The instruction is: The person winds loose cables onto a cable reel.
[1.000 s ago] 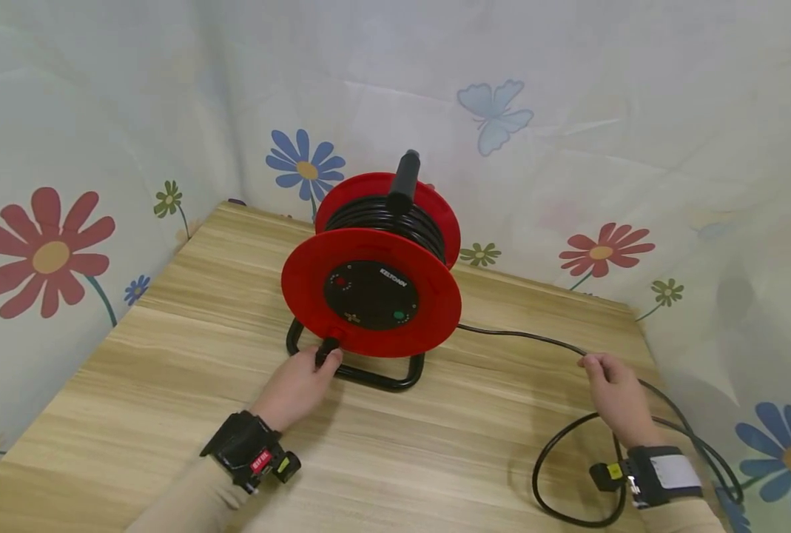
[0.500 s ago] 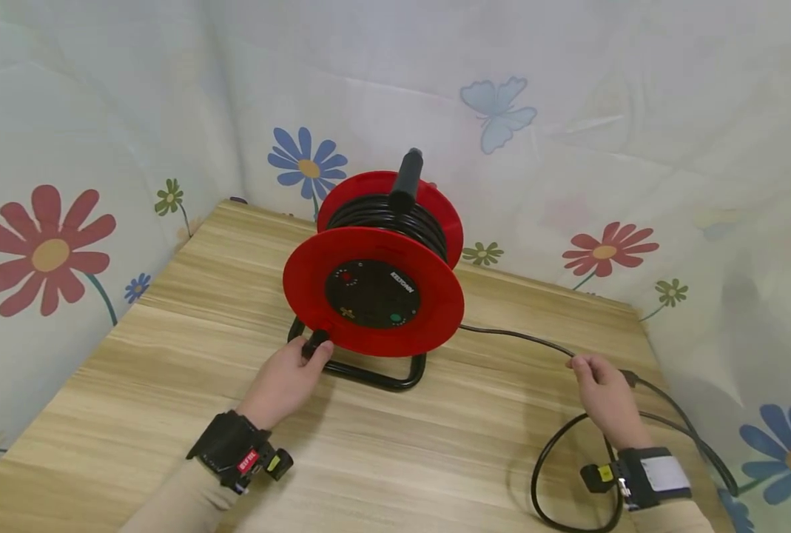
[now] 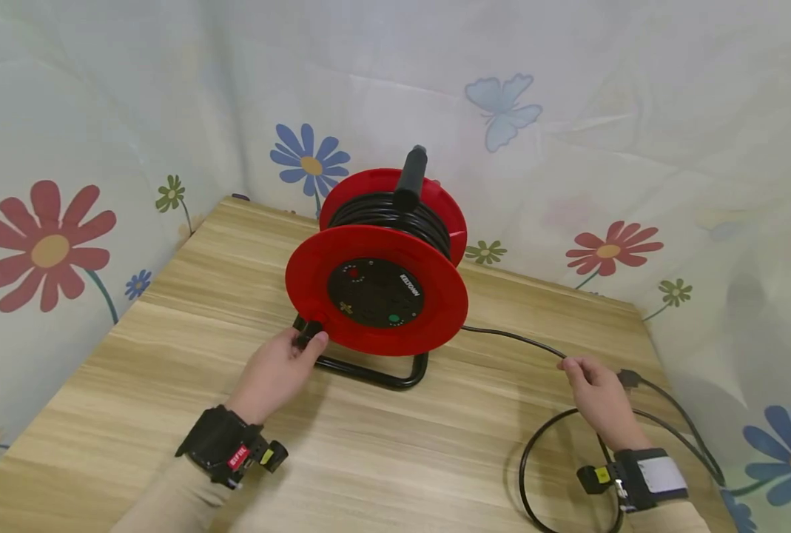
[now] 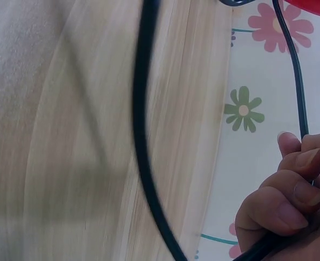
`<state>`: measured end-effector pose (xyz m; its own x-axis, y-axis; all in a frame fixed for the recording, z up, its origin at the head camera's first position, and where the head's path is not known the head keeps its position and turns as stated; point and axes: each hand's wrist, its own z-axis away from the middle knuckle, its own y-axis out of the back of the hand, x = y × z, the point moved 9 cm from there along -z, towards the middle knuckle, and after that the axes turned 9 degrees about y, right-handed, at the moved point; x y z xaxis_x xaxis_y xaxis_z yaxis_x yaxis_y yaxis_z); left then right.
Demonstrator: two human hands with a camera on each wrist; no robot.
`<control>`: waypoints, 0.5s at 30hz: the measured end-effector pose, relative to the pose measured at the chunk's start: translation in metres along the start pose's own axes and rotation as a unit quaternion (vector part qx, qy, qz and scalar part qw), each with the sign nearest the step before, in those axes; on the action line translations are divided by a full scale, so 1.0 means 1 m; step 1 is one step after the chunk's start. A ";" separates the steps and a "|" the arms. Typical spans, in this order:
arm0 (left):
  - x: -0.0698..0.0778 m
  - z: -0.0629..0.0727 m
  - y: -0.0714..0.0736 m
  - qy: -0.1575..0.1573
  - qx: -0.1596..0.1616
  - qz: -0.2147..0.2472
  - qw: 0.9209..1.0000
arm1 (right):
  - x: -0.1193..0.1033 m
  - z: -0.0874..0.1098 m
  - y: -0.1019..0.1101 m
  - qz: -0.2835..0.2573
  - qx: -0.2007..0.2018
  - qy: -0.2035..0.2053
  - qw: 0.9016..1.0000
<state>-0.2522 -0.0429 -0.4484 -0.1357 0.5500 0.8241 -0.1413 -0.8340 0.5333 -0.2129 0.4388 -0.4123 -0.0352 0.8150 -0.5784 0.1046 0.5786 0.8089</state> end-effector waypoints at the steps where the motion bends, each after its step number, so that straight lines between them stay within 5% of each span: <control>1: 0.001 0.000 0.002 0.000 0.002 -0.001 1.000 | 0.000 0.000 -0.001 -0.001 -0.001 -0.001 1.000; 15: 0.012 0.007 0.026 -0.008 0.025 -0.015 1.000 | -0.010 -0.010 -0.017 -0.021 -0.028 -0.012 0.999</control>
<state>-0.2511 -0.0577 -0.4233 -0.1161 0.5742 0.8104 -0.0965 -0.8186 0.5662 -0.2244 0.4206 -0.4191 -0.0143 0.7896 -0.6134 0.0476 0.6133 0.7884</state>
